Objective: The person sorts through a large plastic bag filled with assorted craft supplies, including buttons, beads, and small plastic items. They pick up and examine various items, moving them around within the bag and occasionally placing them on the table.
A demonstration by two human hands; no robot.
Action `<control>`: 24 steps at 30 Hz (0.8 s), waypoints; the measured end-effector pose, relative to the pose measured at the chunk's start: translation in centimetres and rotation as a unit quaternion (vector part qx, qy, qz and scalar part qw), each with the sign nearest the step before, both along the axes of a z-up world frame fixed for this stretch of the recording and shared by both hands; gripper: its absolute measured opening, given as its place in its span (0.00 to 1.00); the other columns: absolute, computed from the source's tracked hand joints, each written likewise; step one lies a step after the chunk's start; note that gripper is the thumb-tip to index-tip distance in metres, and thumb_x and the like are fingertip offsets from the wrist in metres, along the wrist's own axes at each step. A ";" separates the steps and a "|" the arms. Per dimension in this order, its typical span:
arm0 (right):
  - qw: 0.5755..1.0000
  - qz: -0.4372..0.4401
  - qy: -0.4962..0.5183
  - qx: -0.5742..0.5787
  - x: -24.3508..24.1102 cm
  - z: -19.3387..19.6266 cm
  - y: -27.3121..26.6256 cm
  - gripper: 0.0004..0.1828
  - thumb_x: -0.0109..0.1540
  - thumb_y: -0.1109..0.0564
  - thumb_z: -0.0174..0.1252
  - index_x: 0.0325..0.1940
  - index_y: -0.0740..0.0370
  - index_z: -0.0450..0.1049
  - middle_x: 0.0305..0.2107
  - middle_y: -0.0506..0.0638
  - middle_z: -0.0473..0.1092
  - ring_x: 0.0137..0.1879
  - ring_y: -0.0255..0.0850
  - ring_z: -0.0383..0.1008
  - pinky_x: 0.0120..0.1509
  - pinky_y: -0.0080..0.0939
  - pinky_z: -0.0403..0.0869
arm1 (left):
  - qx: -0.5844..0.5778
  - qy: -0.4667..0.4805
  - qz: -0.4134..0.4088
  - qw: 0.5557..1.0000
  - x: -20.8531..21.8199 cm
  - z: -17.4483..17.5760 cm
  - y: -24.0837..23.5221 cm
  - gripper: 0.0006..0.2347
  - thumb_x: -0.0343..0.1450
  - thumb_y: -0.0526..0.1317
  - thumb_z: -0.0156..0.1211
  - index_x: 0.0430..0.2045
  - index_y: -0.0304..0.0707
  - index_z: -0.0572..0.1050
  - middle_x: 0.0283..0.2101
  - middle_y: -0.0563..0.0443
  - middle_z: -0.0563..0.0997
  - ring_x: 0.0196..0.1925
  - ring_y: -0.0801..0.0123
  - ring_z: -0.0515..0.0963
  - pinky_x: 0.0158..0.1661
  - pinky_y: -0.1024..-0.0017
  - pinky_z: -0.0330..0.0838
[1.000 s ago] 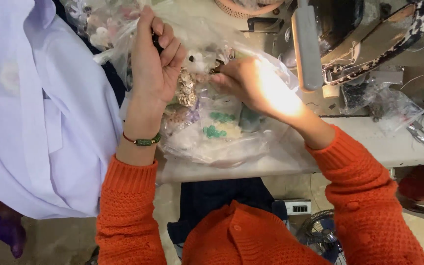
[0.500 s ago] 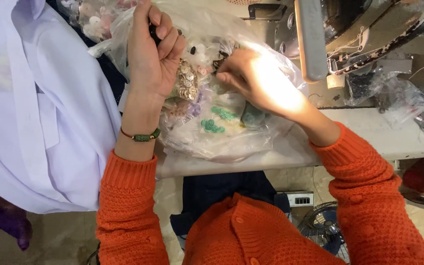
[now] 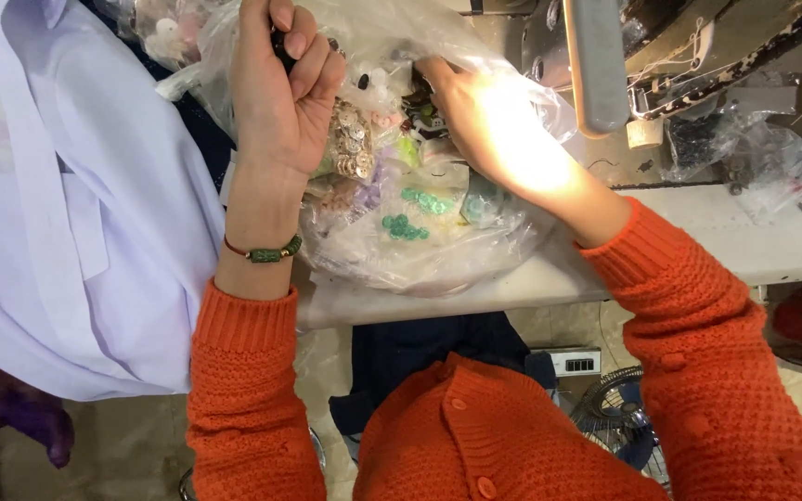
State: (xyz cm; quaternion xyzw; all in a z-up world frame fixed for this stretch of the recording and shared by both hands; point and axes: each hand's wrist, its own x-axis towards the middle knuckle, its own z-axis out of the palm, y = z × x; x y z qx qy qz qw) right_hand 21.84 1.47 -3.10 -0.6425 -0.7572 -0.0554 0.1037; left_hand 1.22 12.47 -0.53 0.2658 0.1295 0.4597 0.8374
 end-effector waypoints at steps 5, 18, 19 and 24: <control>0.999 -0.003 0.040 0.006 0.8 -0.5 1.3 0.29 0.66 0.68 0.54 0.73 0.66 0.61 0.34 0.55 0.73 0.22 0.40 0.70 0.26 0.40 0.74 | -0.004 -0.005 0.001 1.000 0.1 0.0 0.0 0.11 0.76 0.44 0.49 0.23 0.43 0.65 0.23 0.57 0.62 0.18 0.77 0.47 0.25 0.72 0.47; 0.988 0.018 0.076 -0.135 -1.2 5.3 -6.7 0.14 0.73 0.53 0.51 0.47 0.69 0.72 0.31 0.54 0.66 0.32 0.50 0.69 0.34 0.48 0.67 | -0.005 0.013 0.006 1.000 0.6 0.0 -0.4 0.12 0.75 0.48 0.51 0.24 0.43 0.66 0.22 0.58 0.64 0.17 0.77 0.49 0.24 0.73 0.48; 0.988 0.016 0.077 -0.136 -1.5 5.2 -7.1 0.14 0.73 0.53 0.51 0.47 0.69 0.72 0.31 0.54 0.66 0.32 0.50 0.69 0.34 0.48 0.67 | -0.007 0.013 0.004 1.000 0.6 0.2 -0.7 0.12 0.75 0.48 0.51 0.24 0.43 0.66 0.22 0.58 0.64 0.17 0.77 0.49 0.24 0.73 0.48; 0.989 0.057 0.110 -0.078 -2.5 4.9 -10.1 0.17 0.73 0.56 0.47 0.60 0.73 0.64 0.45 0.58 0.63 0.35 0.52 0.67 0.29 0.48 0.67 | -0.025 0.052 -0.020 0.998 0.9 1.5 -2.1 0.13 0.75 0.47 0.51 0.23 0.43 0.67 0.20 0.58 0.63 0.16 0.79 0.50 0.22 0.75 0.48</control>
